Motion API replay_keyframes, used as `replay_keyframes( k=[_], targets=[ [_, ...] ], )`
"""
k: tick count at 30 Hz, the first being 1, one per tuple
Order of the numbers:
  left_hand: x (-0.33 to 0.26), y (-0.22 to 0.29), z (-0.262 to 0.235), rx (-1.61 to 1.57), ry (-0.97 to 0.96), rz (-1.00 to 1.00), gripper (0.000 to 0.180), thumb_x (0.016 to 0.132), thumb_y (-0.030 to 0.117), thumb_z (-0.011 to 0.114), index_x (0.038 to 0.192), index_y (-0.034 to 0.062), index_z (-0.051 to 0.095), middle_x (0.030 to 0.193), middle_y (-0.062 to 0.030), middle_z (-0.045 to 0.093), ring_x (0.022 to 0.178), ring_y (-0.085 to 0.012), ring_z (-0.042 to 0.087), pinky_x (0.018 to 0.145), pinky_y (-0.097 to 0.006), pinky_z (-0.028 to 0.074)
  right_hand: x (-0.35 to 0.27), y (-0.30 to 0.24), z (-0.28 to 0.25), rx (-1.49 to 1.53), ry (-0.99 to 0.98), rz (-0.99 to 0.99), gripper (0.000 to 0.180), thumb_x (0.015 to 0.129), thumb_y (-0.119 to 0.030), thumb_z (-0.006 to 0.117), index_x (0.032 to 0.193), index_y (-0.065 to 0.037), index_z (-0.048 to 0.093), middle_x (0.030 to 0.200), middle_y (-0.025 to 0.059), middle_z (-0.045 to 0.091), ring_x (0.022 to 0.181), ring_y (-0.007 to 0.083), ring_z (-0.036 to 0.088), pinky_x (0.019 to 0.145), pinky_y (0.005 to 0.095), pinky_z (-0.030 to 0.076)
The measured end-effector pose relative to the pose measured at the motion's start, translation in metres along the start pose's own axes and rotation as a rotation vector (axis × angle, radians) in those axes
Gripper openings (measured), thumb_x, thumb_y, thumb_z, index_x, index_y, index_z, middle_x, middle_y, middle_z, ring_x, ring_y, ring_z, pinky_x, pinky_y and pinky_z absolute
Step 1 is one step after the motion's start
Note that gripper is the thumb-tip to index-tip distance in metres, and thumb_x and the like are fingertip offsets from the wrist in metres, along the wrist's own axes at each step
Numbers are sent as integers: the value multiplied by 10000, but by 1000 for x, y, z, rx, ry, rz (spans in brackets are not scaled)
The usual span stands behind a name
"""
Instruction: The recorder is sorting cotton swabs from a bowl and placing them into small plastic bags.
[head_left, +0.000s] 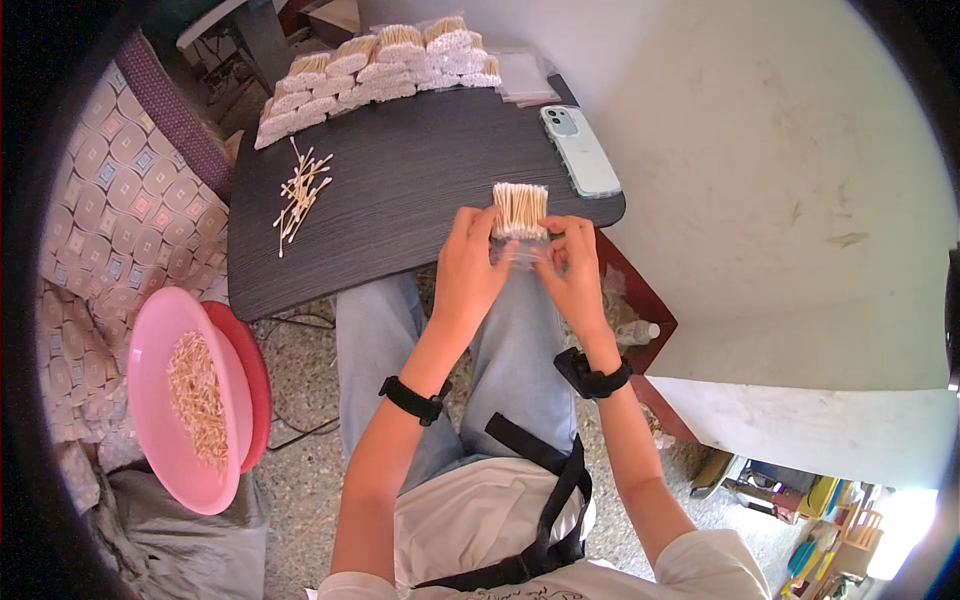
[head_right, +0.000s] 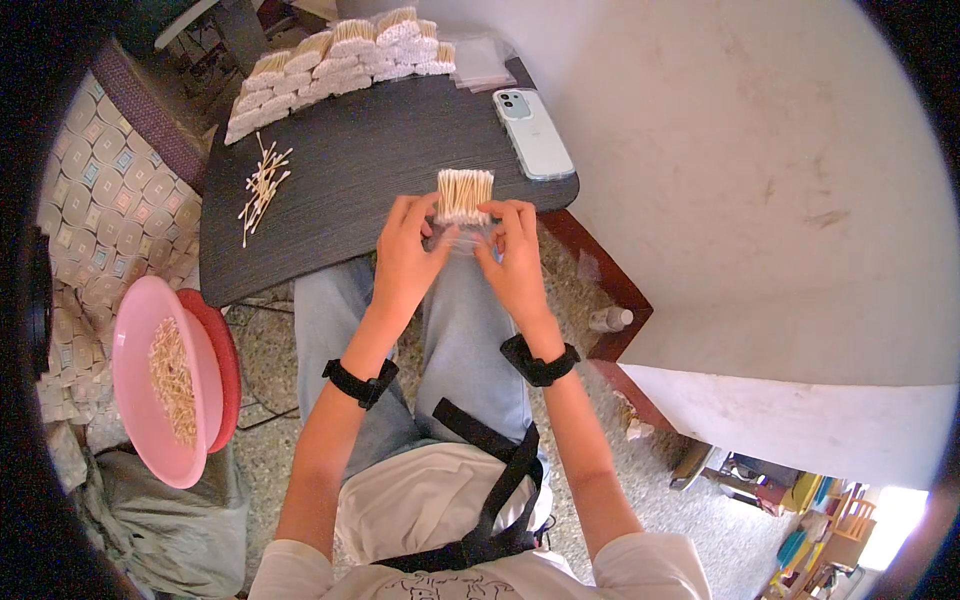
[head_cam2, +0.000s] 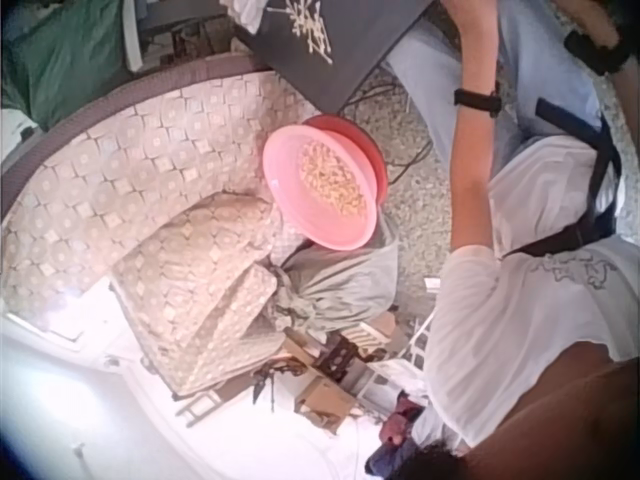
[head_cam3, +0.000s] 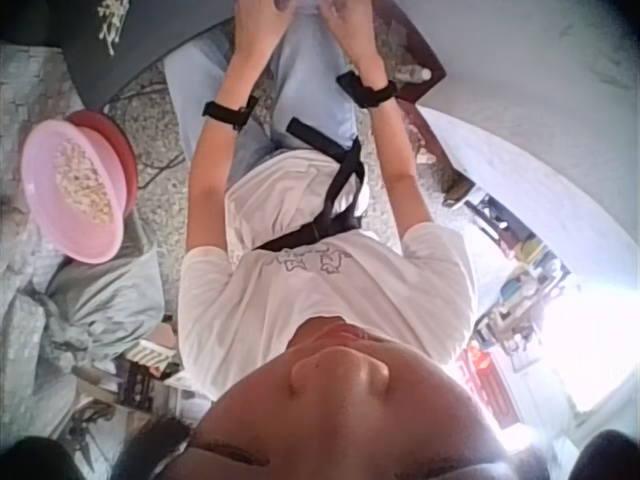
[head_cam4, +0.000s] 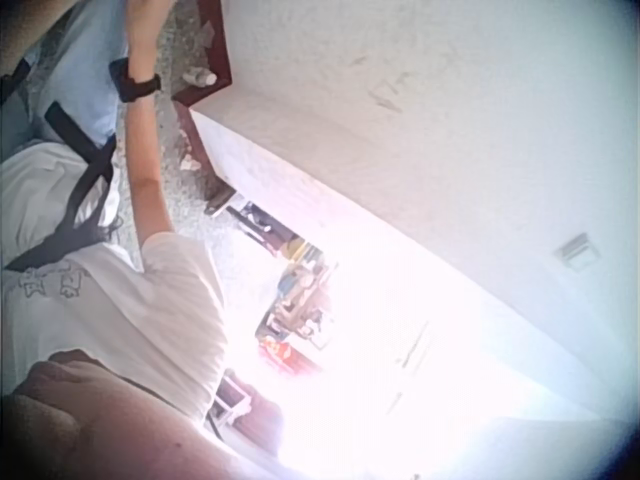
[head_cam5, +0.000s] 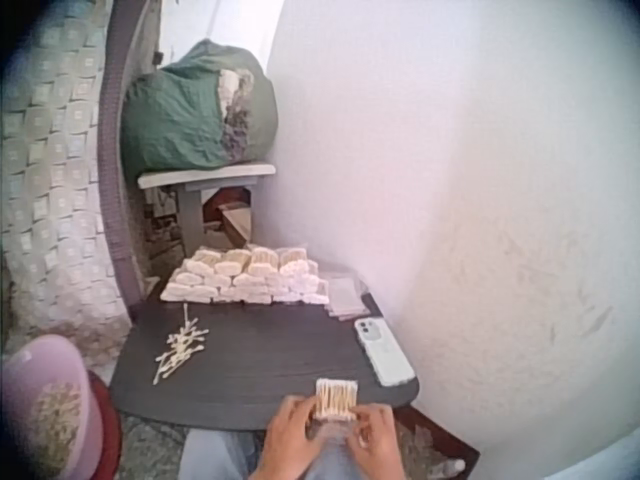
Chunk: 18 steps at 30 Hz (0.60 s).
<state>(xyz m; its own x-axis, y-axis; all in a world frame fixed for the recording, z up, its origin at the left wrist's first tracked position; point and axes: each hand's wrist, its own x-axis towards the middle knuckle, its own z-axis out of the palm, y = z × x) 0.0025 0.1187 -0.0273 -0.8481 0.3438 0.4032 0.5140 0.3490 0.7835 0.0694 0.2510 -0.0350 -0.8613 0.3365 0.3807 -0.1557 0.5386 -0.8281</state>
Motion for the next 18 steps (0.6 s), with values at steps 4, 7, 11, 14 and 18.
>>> replay_keyframes(
  k=[4,7,11,14,18],
  targets=[
    [1,-17,3,23,-29,50,247,779,53,670,1007,16,583,816,-100,543,686,-196,569,611,-317,470,5,-6,6,-11,-15,-14,366,747,69,628,1089,-10,525,998,74,430,652,124,441,605,252,410],
    [3,-17,6,49,-32,48,223,785,50,664,988,17,578,814,-104,550,654,-198,568,599,-317,470,9,-8,7,-42,-2,-11,335,759,45,635,1075,-11,538,958,80,444,645,133,443,606,260,414],
    [6,-12,6,52,-16,70,223,778,67,664,978,14,582,894,-121,560,790,-267,578,706,-360,475,15,-6,8,-132,30,-46,248,774,12,634,1015,-12,579,855,93,490,628,163,469,595,281,428],
    [7,-14,5,99,52,185,241,766,76,669,983,11,585,974,-130,566,904,-314,564,787,-388,462,16,-6,10,-168,61,-48,192,770,3,640,958,-6,607,822,95,530,620,188,504,583,299,439],
    [8,-17,9,92,15,193,222,765,79,668,961,4,597,1039,-131,571,968,-319,553,825,-391,454,19,-4,11,-194,67,-53,158,762,2,647,918,-3,624,820,96,559,614,201,529,574,310,446]
  ],
)
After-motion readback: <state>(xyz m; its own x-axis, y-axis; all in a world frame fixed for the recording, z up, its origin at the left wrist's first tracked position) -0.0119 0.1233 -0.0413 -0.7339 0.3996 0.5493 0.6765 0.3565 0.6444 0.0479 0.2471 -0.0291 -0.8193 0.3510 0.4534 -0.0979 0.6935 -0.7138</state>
